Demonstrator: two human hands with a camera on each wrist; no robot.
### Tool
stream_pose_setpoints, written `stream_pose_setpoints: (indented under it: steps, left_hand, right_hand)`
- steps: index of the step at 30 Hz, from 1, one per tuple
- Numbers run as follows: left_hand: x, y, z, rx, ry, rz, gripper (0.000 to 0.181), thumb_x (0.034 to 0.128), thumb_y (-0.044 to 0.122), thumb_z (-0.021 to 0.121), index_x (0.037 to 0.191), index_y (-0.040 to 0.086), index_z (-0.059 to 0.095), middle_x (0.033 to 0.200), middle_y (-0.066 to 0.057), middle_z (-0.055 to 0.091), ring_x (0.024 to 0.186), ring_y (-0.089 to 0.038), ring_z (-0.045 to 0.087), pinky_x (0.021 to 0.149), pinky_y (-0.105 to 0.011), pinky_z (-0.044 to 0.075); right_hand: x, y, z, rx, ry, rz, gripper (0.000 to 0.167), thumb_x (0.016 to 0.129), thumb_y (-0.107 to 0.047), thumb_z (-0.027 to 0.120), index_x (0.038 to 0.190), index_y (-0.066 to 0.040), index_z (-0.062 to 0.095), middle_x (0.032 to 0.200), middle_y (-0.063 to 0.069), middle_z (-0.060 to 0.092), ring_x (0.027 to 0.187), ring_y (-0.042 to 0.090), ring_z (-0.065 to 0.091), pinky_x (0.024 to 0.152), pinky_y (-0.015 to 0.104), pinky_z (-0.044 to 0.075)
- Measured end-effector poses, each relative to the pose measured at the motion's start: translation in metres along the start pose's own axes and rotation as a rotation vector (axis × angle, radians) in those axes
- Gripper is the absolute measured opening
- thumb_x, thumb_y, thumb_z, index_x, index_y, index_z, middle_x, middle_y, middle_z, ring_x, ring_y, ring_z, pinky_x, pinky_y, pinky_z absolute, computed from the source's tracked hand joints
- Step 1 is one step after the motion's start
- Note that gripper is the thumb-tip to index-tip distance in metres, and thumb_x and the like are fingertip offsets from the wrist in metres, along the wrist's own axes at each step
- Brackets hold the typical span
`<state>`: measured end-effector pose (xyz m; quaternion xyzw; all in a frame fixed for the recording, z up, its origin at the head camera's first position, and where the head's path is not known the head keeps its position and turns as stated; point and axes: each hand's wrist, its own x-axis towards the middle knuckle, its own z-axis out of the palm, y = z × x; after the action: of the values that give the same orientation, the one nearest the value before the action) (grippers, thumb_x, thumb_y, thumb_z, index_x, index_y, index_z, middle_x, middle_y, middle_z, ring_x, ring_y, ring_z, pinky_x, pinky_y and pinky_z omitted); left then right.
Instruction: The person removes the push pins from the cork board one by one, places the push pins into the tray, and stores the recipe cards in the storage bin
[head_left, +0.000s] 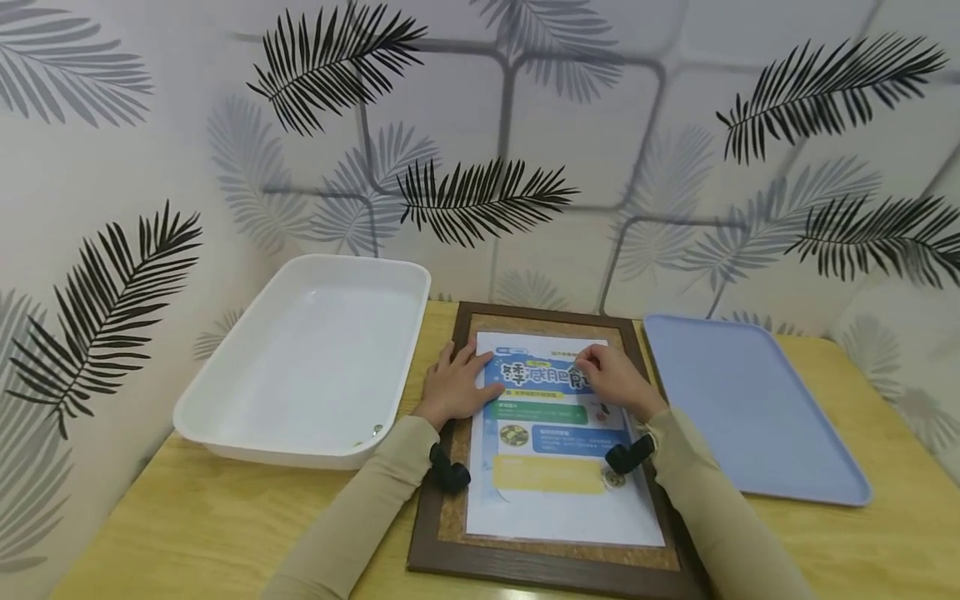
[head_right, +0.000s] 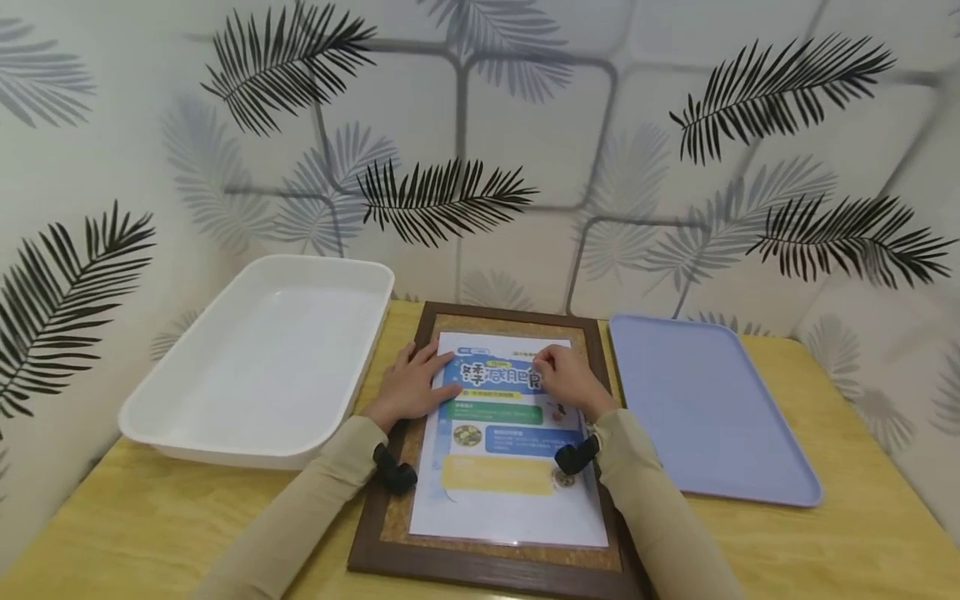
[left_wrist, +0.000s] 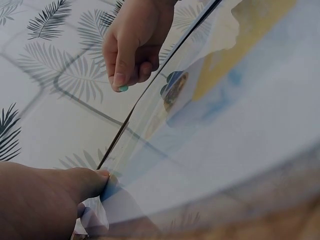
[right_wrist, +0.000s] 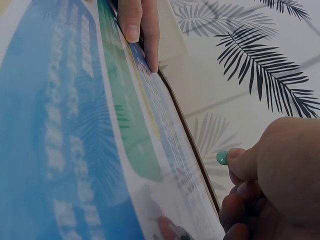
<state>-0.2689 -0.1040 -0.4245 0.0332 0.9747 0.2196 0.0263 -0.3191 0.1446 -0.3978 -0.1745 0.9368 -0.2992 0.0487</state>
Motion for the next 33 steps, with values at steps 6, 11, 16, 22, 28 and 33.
stream_pose_setpoints:
  steps: [6, 11, 16, 22, 28, 33]
  left_hand:
    - [0.002, 0.006, 0.0, 0.021, -0.013, 0.016, 0.064, 0.0914, 0.051, 0.057, 0.148, 0.024, 0.041, 0.161, -0.005, 0.022, 0.149, -0.037, 0.007, 0.113, -0.06, 0.02]
    - [0.003, 0.009, 0.001, 0.02, -0.015, 0.025, 0.064, 0.0914, 0.051, 0.057, 0.147, 0.023, 0.042, 0.16, -0.005, 0.024, 0.148, -0.037, 0.008, 0.112, -0.06, 0.021]
    - [0.0, 0.012, 0.004, 0.002, -0.011, 0.019, 0.064, 0.0912, 0.05, 0.057, 0.147, 0.023, 0.042, 0.16, -0.005, 0.024, 0.148, -0.037, 0.008, 0.113, -0.06, 0.02]
    - [-0.004, 0.008, 0.006, -0.012, 0.006, -0.001, 0.063, 0.0908, 0.049, 0.058, 0.146, 0.022, 0.044, 0.16, -0.006, 0.025, 0.148, -0.038, 0.009, 0.113, -0.06, 0.02]
    - [-0.004, 0.004, 0.003, -0.012, 0.019, -0.012, 0.063, 0.0907, 0.049, 0.058, 0.146, 0.023, 0.044, 0.16, -0.005, 0.024, 0.148, -0.038, 0.008, 0.113, -0.06, 0.019]
    - [-0.003, 0.003, 0.0, -0.012, 0.027, -0.005, 0.063, 0.0908, 0.049, 0.059, 0.146, 0.022, 0.044, 0.159, -0.006, 0.026, 0.148, -0.038, 0.009, 0.112, -0.061, 0.02]
  right_hand:
    - [-0.012, 0.011, -0.004, 0.012, 0.026, 0.024, 0.021, 0.101, -0.012, 0.047, 0.106, 0.004, 0.06, 0.092, 0.013, 0.059, 0.08, 0.022, 0.052, 0.072, 0.033, 0.04]
    - [-0.018, 0.019, -0.011, 0.006, 0.049, 0.031, 0.021, 0.1, -0.011, 0.047, 0.106, 0.004, 0.06, 0.095, 0.015, 0.06, 0.083, 0.024, 0.053, 0.074, 0.035, 0.041]
    - [-0.022, 0.027, -0.018, 0.005, 0.064, 0.004, 0.019, 0.099, -0.009, 0.048, 0.102, 0.005, 0.061, 0.089, 0.014, 0.06, 0.078, 0.022, 0.053, 0.071, 0.033, 0.04]
    - [-0.021, 0.031, -0.017, 0.015, 0.077, -0.002, 0.016, 0.098, -0.007, 0.05, 0.099, 0.004, 0.061, 0.083, 0.011, 0.057, 0.075, 0.022, 0.051, 0.067, 0.031, 0.038]
    - [-0.02, 0.033, -0.021, -0.003, 0.079, 0.045, 0.021, 0.099, -0.011, 0.048, 0.104, 0.006, 0.06, 0.091, 0.017, 0.059, 0.08, 0.026, 0.054, 0.066, 0.031, 0.041]
    - [-0.022, 0.038, -0.027, 0.001, 0.122, 0.039, 0.023, 0.099, -0.01, 0.047, 0.106, 0.008, 0.059, 0.094, 0.02, 0.06, 0.083, 0.028, 0.055, 0.07, 0.035, 0.044]
